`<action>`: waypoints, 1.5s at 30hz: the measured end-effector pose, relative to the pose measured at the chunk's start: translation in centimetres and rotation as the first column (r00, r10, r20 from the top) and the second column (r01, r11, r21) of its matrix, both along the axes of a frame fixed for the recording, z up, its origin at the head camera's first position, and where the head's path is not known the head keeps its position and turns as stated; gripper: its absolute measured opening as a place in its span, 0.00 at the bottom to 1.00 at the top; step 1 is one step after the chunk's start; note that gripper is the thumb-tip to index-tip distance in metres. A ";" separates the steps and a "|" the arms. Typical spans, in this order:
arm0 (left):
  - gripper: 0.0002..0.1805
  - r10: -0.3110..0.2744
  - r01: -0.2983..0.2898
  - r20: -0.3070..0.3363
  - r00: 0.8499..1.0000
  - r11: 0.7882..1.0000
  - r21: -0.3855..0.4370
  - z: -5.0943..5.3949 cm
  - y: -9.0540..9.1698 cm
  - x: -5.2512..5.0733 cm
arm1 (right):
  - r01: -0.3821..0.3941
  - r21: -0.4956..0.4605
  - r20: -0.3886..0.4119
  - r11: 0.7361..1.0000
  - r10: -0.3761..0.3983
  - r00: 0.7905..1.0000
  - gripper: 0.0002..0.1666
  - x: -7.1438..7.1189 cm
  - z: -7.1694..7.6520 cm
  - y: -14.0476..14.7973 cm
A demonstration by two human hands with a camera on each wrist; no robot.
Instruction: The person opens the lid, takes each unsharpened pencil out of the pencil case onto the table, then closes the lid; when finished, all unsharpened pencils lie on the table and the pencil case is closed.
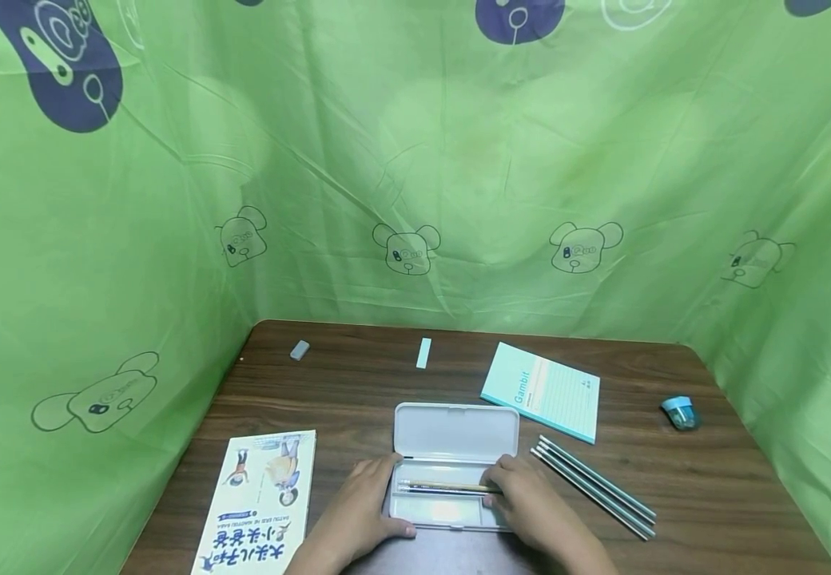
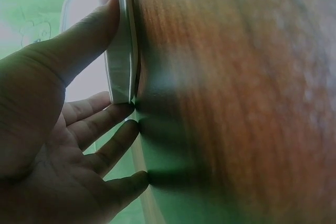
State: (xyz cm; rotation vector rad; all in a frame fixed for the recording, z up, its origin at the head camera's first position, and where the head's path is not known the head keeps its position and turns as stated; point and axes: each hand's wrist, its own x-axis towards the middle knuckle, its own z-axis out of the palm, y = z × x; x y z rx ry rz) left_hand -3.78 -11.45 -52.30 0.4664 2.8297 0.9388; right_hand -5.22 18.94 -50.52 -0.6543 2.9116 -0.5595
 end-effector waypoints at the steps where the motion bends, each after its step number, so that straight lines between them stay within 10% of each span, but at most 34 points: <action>1: 0.60 0.000 0.000 0.000 1.000 1.000 0.000 0.0 0.0 0.0 | 0.003 -0.005 0.006 1.000 -0.003 1.000 0.08 0.0 0.0 0.0; 18: 0.61 0.011 -0.011 0.021 1.000 1.000 0.015 0.0 -0.1 -0.2 | 0.069 -0.153 -0.061 0.986 -0.079 0.995 0.09 0.2 0.8 2.5; 22: 0.61 0.010 -0.010 0.017 1.000 1.000 0.010 -0.1 -0.1 -0.1 | 0.224 -0.131 -0.052 0.966 -0.232 0.971 0.09 0.5 1.4 4.9; 29: 0.61 0.006 -0.007 0.017 1.000 1.000 0.010 -0.1 -0.2 -0.2 | 0.312 -0.163 -0.258 0.936 -0.345 0.902 0.15 1.5 0.7 11.6; 45: 0.61 0.002 -0.002 0.018 1.000 1.000 0.006 -0.1 -0.1 -0.1 | 0.453 -0.007 0.095 0.891 -0.450 0.888 0.05 0.5 -0.7 18.5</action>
